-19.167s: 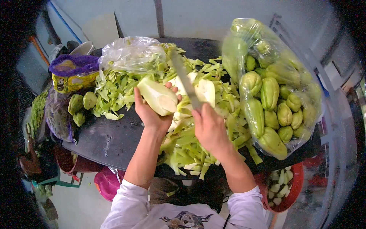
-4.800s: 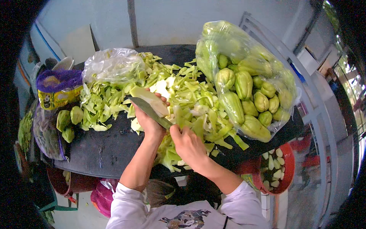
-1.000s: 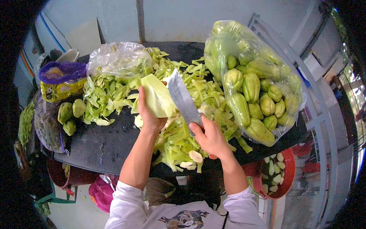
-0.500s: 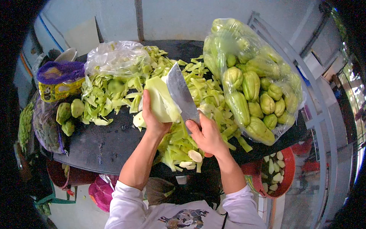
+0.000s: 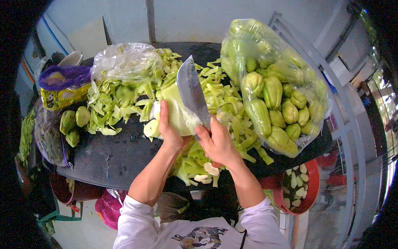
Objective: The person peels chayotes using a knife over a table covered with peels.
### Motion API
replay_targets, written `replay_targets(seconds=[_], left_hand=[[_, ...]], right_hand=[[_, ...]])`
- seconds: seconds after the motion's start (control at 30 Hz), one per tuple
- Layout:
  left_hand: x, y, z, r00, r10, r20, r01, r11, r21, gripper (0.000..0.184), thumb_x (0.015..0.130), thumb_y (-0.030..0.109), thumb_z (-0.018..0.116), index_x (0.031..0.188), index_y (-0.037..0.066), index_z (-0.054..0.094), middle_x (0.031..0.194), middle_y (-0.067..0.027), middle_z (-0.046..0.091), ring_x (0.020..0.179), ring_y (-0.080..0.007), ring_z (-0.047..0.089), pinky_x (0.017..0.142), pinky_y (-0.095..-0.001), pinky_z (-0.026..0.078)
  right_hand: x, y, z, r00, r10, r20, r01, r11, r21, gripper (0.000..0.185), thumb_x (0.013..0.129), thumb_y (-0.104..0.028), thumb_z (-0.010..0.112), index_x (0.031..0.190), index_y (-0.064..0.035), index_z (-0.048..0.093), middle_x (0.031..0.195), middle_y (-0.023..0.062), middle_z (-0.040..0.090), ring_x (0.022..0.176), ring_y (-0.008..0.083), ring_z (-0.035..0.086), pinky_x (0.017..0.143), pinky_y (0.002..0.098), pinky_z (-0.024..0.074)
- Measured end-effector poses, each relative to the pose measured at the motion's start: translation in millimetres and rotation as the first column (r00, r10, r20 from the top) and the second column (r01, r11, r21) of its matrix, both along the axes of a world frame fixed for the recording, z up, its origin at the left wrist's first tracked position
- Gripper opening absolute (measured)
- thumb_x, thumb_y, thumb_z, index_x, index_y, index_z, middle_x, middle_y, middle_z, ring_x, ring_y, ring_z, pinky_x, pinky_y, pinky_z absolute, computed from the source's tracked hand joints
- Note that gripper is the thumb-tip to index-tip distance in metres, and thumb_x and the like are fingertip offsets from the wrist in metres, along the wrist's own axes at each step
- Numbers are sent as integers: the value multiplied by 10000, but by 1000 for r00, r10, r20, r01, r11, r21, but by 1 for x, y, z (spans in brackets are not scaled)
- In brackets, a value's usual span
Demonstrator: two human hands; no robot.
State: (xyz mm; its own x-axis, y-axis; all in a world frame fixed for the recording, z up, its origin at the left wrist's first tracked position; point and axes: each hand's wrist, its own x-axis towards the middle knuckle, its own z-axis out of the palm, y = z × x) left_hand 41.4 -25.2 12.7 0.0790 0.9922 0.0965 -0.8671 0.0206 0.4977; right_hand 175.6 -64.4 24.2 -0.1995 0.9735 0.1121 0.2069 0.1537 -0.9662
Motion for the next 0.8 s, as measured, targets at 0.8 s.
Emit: replay_targets(seconds=[0.8], left_hand=[[-3, 21, -10, 950, -4, -311, 23, 998, 59, 492, 995, 488, 419, 1196, 59, 549, 1048, -93, 646, 913, -220, 640, 842, -374, 516]], right_hand=[[-9, 5, 2, 985, -129, 114, 110, 982, 154, 367, 942, -292, 644, 1075, 42, 567, 709, 99, 641, 589, 165, 595, 549, 328, 470]])
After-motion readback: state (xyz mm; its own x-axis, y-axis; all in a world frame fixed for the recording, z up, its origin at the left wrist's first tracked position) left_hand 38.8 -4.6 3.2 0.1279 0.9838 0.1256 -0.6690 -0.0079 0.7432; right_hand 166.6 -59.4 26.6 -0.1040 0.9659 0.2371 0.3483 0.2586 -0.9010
